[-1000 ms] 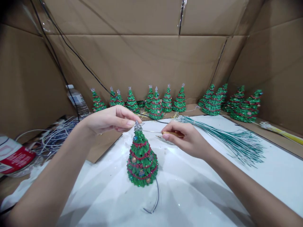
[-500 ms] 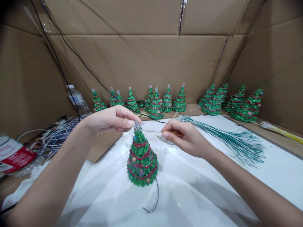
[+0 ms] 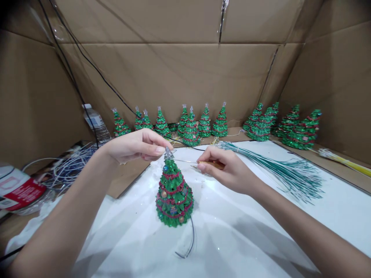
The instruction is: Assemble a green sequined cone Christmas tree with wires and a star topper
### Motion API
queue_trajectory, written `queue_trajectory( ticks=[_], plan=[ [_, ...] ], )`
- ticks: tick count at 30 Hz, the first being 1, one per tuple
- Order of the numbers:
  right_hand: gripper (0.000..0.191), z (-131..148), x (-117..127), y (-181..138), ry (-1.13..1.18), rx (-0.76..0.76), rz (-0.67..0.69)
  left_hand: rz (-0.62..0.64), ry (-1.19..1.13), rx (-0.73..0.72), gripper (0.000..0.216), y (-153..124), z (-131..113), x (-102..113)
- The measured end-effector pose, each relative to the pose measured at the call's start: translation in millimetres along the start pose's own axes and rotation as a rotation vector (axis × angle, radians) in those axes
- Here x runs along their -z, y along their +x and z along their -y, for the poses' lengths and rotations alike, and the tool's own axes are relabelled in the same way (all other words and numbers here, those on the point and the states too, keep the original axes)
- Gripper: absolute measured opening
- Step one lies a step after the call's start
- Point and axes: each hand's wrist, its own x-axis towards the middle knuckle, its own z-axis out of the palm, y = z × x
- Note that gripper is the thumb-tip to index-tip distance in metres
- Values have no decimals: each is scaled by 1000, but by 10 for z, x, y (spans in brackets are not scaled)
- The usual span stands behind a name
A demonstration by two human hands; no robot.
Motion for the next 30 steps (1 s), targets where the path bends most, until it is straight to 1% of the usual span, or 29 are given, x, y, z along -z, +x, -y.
queue_trajectory(
  ticks=[2,5,9,12,16,18,21,24,26,30],
  plan=[
    [27,28,28,15,-75,42,20,2,0,1,17,2,0,-2],
    [35,58,42,28,-90,51,61,3,-3,0,16,-1,0,1],
    [21,46,4,13,-17,21,29,2,8,-2,16,-11,0,12],
    [19,32,-11,4,-11,40,-4,3,16,-6,16,-14,-2,17],
    [18,63,18,25,-117,138,-7,13,18,-3,16,-8,-3,20],
    [22,88,34,38,-161,168,13,18,17,-3,16,-6,-2,21],
    [27,113,32,37,-200,169,29,18,19,-6,15,-10,-1,19],
    [16,115,2,8,-195,132,18,15,19,-7,16,-15,-6,12],
    [16,109,-16,-14,-175,117,1,11,16,-5,16,-16,-10,7],
    [12,109,-7,-26,-234,178,-18,11,16,-7,15,-12,-9,7]
  ],
)
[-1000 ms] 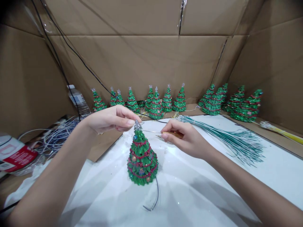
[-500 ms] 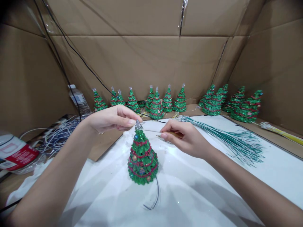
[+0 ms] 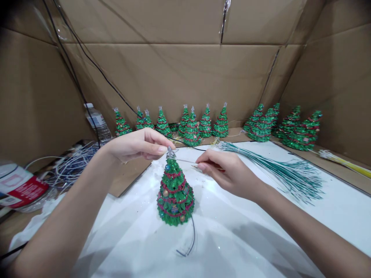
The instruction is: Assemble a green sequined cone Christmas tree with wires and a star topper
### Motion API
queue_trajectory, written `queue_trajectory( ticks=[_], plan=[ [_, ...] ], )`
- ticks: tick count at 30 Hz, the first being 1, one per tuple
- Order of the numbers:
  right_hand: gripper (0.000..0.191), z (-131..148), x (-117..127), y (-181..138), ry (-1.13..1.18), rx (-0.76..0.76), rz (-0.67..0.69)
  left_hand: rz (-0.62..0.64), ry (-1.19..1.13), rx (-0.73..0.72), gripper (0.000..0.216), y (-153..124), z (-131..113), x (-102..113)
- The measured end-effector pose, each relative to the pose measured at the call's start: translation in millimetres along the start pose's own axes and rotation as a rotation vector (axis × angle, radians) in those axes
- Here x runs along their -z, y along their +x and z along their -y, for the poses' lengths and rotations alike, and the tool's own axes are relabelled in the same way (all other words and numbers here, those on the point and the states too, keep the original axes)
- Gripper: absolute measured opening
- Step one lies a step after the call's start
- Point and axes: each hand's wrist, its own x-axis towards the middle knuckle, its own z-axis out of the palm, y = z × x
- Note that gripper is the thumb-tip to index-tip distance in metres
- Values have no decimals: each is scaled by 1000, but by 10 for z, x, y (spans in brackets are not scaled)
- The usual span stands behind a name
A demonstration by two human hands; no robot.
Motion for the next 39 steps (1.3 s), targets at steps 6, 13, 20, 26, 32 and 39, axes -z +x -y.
queue_trajectory(
  ticks=[6,13,20,26,32,39],
  plan=[
    [12,10,18,4,-54,53,1,-1,27,0,17,2,1,4],
    [11,-9,24,7,-69,76,10,-8,46,2,17,-7,-7,7],
    [21,-24,70,48,13,44,91,1,47,5,17,-5,-8,7],
    [20,-64,62,24,94,-124,-8,-2,51,-2,18,-7,-8,6],
    [36,-78,98,55,25,-98,67,-3,50,-9,18,-2,8,11],
    [18,-43,118,50,26,-82,0,1,60,-10,18,-8,14,20]
  ],
)
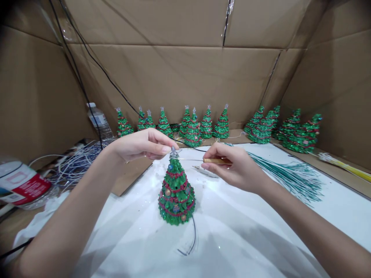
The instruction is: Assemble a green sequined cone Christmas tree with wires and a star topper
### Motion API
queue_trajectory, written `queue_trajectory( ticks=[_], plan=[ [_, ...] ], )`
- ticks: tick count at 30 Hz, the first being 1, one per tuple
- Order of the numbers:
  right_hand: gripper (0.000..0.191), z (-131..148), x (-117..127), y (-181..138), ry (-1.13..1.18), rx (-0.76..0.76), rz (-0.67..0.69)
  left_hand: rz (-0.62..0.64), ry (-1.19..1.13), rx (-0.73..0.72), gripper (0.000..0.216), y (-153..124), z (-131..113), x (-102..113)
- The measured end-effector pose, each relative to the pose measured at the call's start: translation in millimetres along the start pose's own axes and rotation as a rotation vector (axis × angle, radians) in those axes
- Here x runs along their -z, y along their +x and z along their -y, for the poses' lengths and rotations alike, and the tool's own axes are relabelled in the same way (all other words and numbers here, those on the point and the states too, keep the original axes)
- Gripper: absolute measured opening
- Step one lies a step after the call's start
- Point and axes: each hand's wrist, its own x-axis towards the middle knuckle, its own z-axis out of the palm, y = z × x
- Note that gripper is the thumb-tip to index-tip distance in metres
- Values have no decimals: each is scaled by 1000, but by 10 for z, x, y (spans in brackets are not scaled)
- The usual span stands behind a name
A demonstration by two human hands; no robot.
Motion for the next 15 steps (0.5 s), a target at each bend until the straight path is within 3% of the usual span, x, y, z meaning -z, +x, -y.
queue_trajectory(
  ticks=[7,11,15],
  plan=[
    [20,23,121,21,-134,121,46,3,-16,2,18,-3,-7,-3],
    [27,53,127,23,-180,94,81,4,-6,7,19,-1,-16,-5],
    [19,81,97,29,-79,15,53,2,-9,10,20,-3,-21,-12]
  ],
)
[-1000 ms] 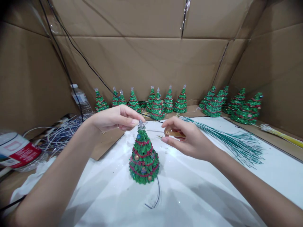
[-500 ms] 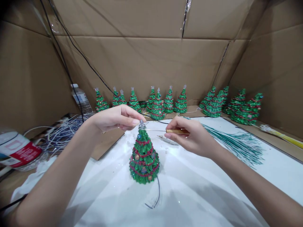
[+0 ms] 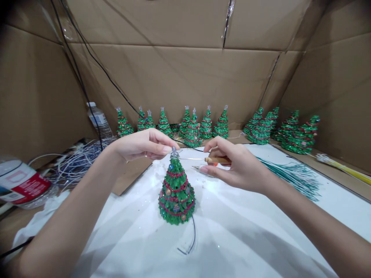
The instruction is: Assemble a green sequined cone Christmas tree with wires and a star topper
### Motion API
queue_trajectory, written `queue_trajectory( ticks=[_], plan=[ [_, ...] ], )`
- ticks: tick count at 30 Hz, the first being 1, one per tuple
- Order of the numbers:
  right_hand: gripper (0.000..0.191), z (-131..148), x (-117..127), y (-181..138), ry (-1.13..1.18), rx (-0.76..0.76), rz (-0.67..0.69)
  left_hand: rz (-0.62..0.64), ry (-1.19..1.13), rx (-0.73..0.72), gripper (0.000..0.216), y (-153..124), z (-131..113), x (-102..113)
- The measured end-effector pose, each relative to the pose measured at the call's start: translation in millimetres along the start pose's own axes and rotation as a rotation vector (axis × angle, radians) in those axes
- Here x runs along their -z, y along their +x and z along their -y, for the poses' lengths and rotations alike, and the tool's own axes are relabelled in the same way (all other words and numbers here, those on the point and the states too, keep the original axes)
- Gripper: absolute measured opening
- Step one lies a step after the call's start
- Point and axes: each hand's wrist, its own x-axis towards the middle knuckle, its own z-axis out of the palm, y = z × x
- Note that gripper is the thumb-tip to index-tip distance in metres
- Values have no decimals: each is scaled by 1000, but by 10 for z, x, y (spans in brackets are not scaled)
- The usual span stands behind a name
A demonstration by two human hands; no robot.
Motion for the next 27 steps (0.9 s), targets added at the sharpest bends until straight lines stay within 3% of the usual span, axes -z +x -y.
queue_trajectory(
  ticks=[3,9,12,15,22,25,27],
  plan=[
    [19,6,11,12,45,-17,-7,3,-14,-1,19,-5,1,-4],
    [32,58,72,31,-167,132,29,12,-42,3,18,-1,7,2],
    [19,105,66,29,-192,105,-20,16,-44,-6,18,6,11,7],
    [20,126,63,9,-206,78,-68,17,-49,-4,18,6,13,7],
    [22,125,103,-21,-316,222,-32,8,-42,-2,19,-5,10,0],
    [29,144,88,-15,-351,237,-8,2,-36,6,19,-10,-5,-7],
    [23,159,65,-19,-344,211,4,2,-33,8,19,-13,-14,-12]
  ],
)
